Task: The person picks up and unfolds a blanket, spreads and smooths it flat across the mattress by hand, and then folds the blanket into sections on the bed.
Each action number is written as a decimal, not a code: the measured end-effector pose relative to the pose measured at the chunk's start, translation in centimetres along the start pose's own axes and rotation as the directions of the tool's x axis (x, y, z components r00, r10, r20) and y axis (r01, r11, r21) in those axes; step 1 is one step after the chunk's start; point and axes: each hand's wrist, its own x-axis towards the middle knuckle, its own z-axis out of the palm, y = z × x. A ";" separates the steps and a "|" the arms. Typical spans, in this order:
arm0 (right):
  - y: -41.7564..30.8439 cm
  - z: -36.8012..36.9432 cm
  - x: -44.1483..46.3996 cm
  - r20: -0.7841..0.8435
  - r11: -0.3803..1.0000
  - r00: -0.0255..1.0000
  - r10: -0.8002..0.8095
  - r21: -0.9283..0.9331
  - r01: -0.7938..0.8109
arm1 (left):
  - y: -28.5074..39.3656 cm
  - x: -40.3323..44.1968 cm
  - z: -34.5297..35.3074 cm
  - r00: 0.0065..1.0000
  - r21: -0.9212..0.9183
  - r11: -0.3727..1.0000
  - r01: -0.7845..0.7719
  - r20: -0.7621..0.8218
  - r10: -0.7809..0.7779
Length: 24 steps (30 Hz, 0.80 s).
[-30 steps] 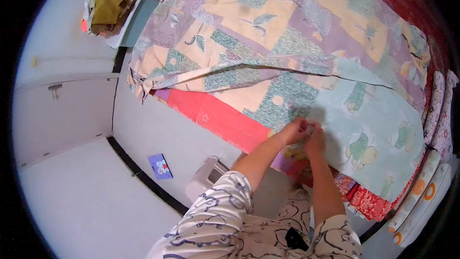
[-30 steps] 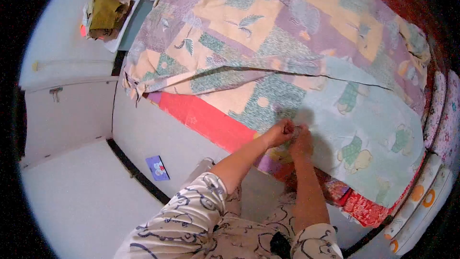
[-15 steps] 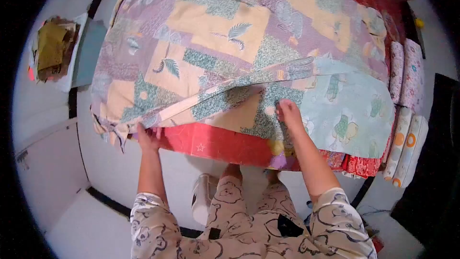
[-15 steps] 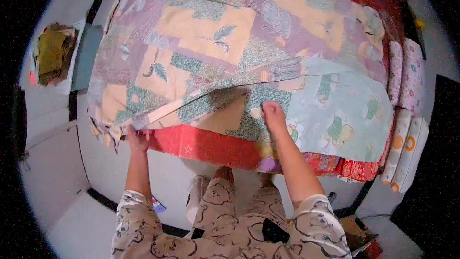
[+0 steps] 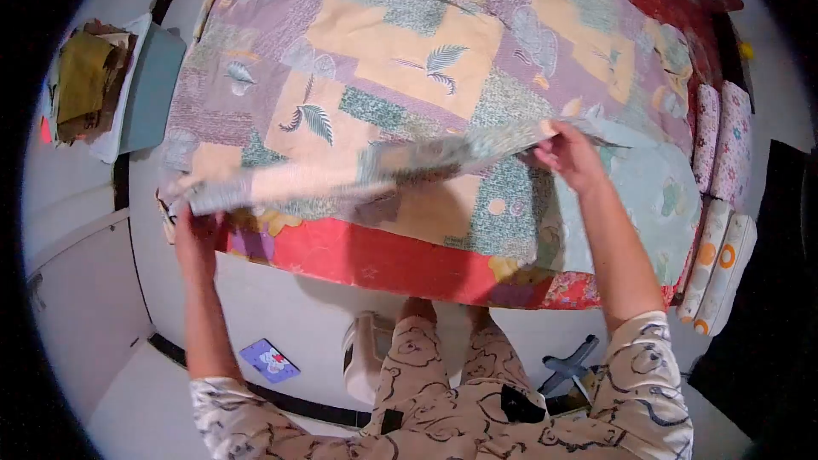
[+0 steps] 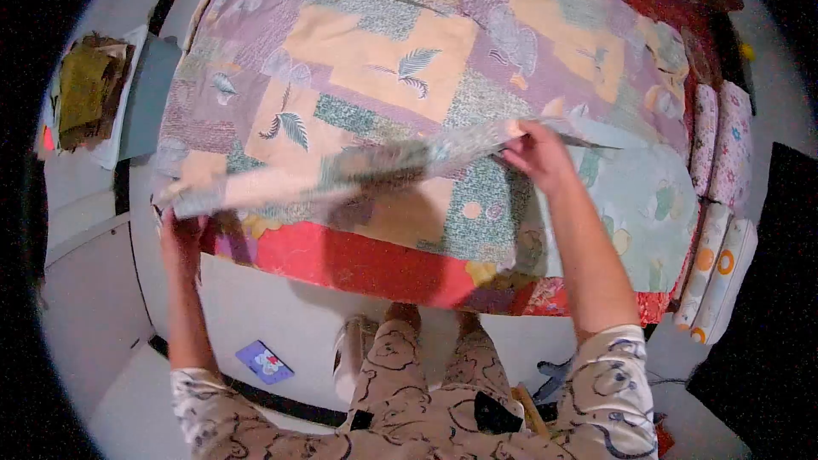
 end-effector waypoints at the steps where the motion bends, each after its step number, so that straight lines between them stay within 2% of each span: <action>1: -1.2 -0.2 0.0 -0.029 0.997 0.998 -0.063 -0.035 0.061 | 1.4 2.5 0.3 0.987 0.064 0.997 -0.032 0.157 0.021; 2: -2.3 -0.3 0.1 -0.055 0.990 0.990 -0.127 -0.070 0.124 | 3.3 4.1 1.6 0.979 0.021 1.000 0.021 0.204 -0.025; 3: -3.5 -0.4 0.4 -0.092 0.984 0.982 -0.165 -0.090 0.157 | 5.5 5.5 3.9 0.955 0.126 0.990 -0.060 0.297 0.021; 4: -4.6 -0.2 0.8 -0.130 0.975 0.970 -0.205 -0.110 0.191 | 7.0 6.9 6.5 0.962 0.159 0.970 -0.184 0.234 0.144; 5: -5.3 0.7 1.2 -0.171 0.967 0.953 -0.251 -0.072 0.243 | 8.6 10.3 7.0 0.921 0.175 0.971 -0.161 0.381 0.084; 6: -6.0 1.3 1.7 -0.215 0.955 0.931 -0.296 -0.036 0.295 | 10.2 13.5 8.3 0.872 0.109 0.965 -0.240 0.462 0.164; 7: -6.7 1.7 2.5 -0.193 0.942 0.923 -0.331 -0.019 0.334 | 11.7 14.2 11.1 0.887 0.108 0.938 -0.330 0.377 0.268; 8: -7.3 1.8 3.7 -0.197 0.941 0.921 -0.335 -0.013 0.339 | 13.2 13.0 14.3 0.878 0.082 0.935 -0.345 0.381 0.291; 9: -7.9 1.8 5.2 -0.288 0.937 0.901 -0.325 0.027 0.347 | 14.4 16.2 15.1 0.888 0.126 0.940 -0.318 0.388 0.248; 10: -8.5 1.7 6.4 -0.379 0.931 0.873 -0.308 0.068 0.359 | 14.8 18.7 16.6 0.847 0.095 0.934 -0.344 0.461 0.265; 12: -8.9 2.6 8.0 -0.425 0.920 0.847 -0.318 0.077 0.384 | 14.5 20.3 18.6 0.856 0.188 0.916 -0.355 0.459 0.237; 14: -8.2 3.5 8.4 -0.339 0.919 0.873 -0.352 0.049 0.390 | 12.8 19.7 19.5 0.839 0.181 0.891 -0.416 0.454 0.299; 15: -7.9 4.7 8.3 -0.203 0.919 0.897 -0.393 -0.054 0.391 | 11.2 20.0 20.4 0.829 0.180 0.870 -0.459 0.438 0.346; 16: -7.3 5.8 8.5 -0.192 0.909 0.888 -0.418 -0.086 0.409 | 9.9 19.0 21.1 0.823 0.295 0.808 -0.510 0.441 0.358; 17: -6.5 4.9 10.4 -0.110 0.923 0.918 -0.381 -0.093 0.372 | 8.1 20.3 21.4 0.820 0.490 0.692 -0.530 0.506 0.269; 18: -5.5 5.4 10.2 -0.115 0.862 0.888 -0.444 -0.325 0.389 | 5.5 21.9 21.7 0.819 0.649 0.533 -0.544 0.548 0.168; 19: -4.2 6.3 9.6 -0.102 0.750 0.856 -0.507 -0.543 0.379 | 1.9 21.2 21.3 0.619 0.615 0.133 -0.777 0.707 0.343; 20: -2.0 6.1 9.3 -0.052 0.496 0.740 -0.670 -0.773 0.395 | -1.5 18.8 20.4 0.347 0.479 -0.297 -0.826 0.847 0.402; 21: 0.3 5.9 8.6 0.055 0.193 0.615 -0.787 -0.924 0.330 | -2.7 14.4 20.9 0.375 0.456 -0.250 -0.854 0.873 0.313; 22: 2.1 6.3 7.0 0.094 0.091 0.590 -0.802 -0.957 0.275 | -3.5 10.5 21.3 0.394 0.437 -0.198 -0.877 0.892 0.222; 23: 3.5 6.2 5.3 0.139 -0.015 0.568 -0.811 -0.976 0.217 | -4.6 9.2 20.9 0.392 0.433 -0.181 -0.883 0.893 0.220; 24: 4.6 5.8 4.1 0.139 -0.021 0.575 -0.807 -0.978 0.206 | -5.5 8.2 20.5 0.494 0.504 -0.287 -0.814 0.862 0.112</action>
